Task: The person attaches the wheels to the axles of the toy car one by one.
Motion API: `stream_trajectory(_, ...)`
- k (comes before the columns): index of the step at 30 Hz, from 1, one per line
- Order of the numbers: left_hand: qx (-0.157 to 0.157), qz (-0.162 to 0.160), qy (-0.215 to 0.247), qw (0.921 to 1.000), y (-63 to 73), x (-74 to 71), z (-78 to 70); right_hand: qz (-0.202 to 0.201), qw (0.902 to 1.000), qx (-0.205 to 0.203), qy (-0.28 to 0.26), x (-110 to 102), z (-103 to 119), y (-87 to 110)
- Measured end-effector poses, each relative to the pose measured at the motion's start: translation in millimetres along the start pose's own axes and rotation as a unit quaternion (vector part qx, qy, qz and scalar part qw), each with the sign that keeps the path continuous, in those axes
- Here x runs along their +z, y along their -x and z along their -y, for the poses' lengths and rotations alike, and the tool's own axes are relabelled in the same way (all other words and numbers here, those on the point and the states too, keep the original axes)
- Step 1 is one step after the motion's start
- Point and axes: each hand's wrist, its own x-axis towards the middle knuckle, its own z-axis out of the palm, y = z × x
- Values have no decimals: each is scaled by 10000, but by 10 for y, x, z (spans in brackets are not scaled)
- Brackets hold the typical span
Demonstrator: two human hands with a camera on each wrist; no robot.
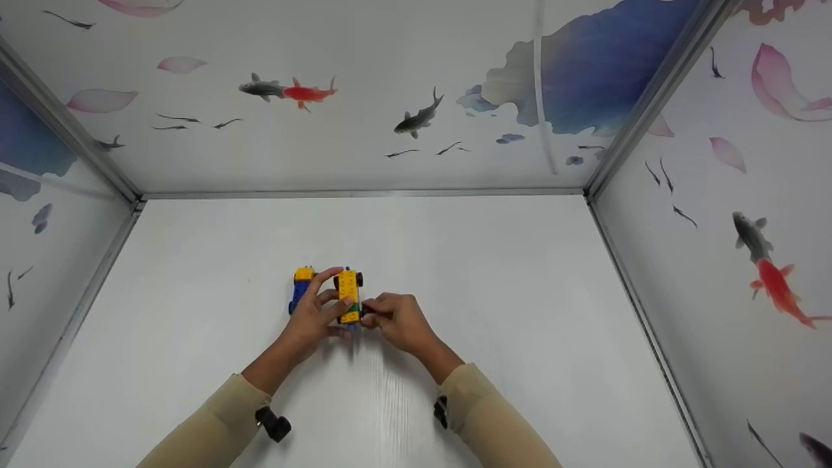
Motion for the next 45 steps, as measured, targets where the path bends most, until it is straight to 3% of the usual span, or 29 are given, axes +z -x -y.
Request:
stream_trajectory(7, 49, -28, -61, 10000, -6, -1, -55, -71, 9997, -33, 220, 10, 49, -19)
stream_trajectory(15, 75, 1, -143, 9999, -27, 43, -14, -69, 9978, 4, 667, 32, 53, -21)
stream_trajectory(24, -91, 13, 35, 10000, -55, 64, -31, -81, 9991, 83, 405, -52, 31, 7)
stream_trajectory(34, -154, -78, -23, 9998, -54, 50, -27, -164, 9976, -14, 674, -68, 66, -11)
stream_trajectory(45, -99, 11, -245, 9996, -58, 36, 20, -441, 9865, -254, 1557, 78, 52, -103)
